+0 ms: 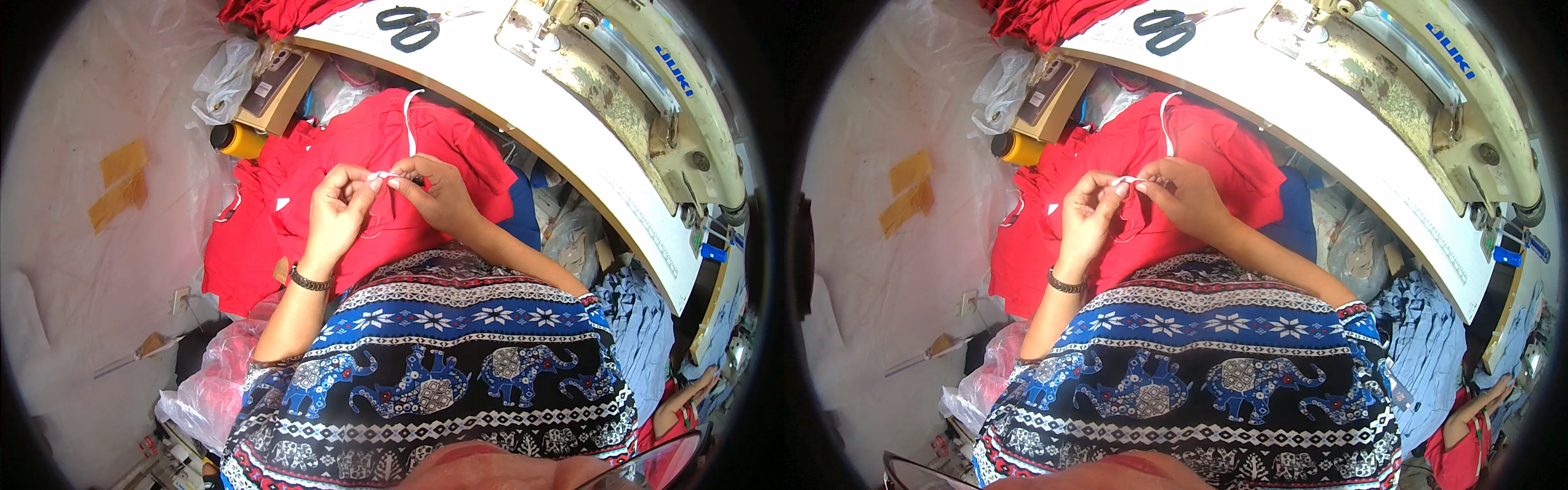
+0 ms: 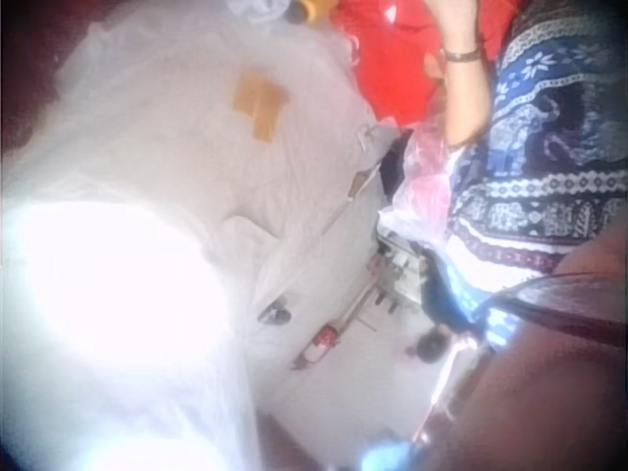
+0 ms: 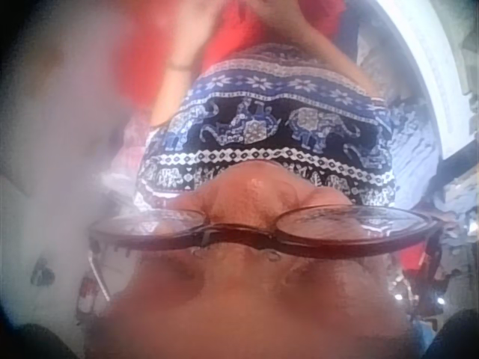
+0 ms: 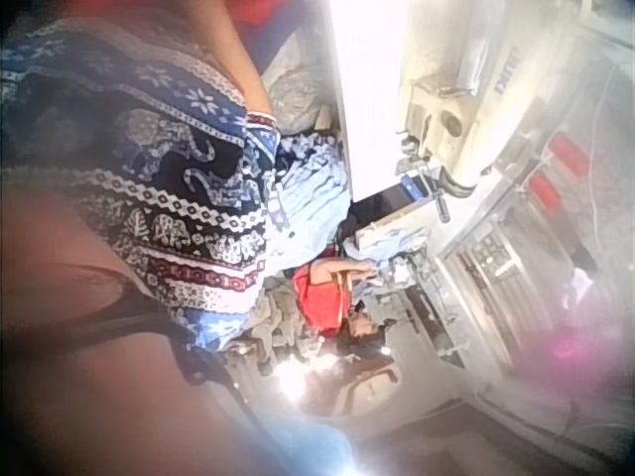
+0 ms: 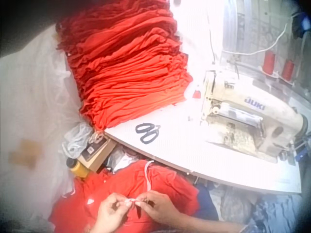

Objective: The person picks up red garments one by one, looks at the white labels and strings inside the necklines, and uses shears to trim excess thread or strings before setting the garments aside.

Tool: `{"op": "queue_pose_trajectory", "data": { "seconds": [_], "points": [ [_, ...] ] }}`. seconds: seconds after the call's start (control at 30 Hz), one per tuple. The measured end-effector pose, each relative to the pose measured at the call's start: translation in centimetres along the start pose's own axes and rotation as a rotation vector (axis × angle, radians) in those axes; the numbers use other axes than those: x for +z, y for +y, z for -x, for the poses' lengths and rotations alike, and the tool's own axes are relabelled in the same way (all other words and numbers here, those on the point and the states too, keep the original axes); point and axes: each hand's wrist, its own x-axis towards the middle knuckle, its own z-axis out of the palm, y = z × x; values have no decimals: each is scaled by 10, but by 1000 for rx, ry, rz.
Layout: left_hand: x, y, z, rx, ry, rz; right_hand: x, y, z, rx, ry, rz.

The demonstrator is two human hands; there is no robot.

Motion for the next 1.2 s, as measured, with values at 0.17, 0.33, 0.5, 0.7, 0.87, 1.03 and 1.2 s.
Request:
{"op": "queue_pose_trajectory", "data": {
  "seconds": [0.17,0.33,0.5,0.7,0.87,1.03,1.2],
  "points": [
    [6,0,-2,41,-15,-27,-3,2,3,42,-40,39],
    [-4,-6,-2,93,-96,-233,-9,-10,4,151,-82,76],
    [1,8,1,45,-106,-518,-17,22,4,-3,100,46],
    [3,0,6,307,-131,-537,-16,65,-34,150,212,216],
    [3,10,2,377,-173,-553,-18,70,-58,109,85,412],
    [-6,2,-8,396,-30,-416,-15,-2,-32,115,-158,121],
    [-2,-4,-7,338,-75,-346,-14,-2,-8,8,-188,109]
  ]
}}
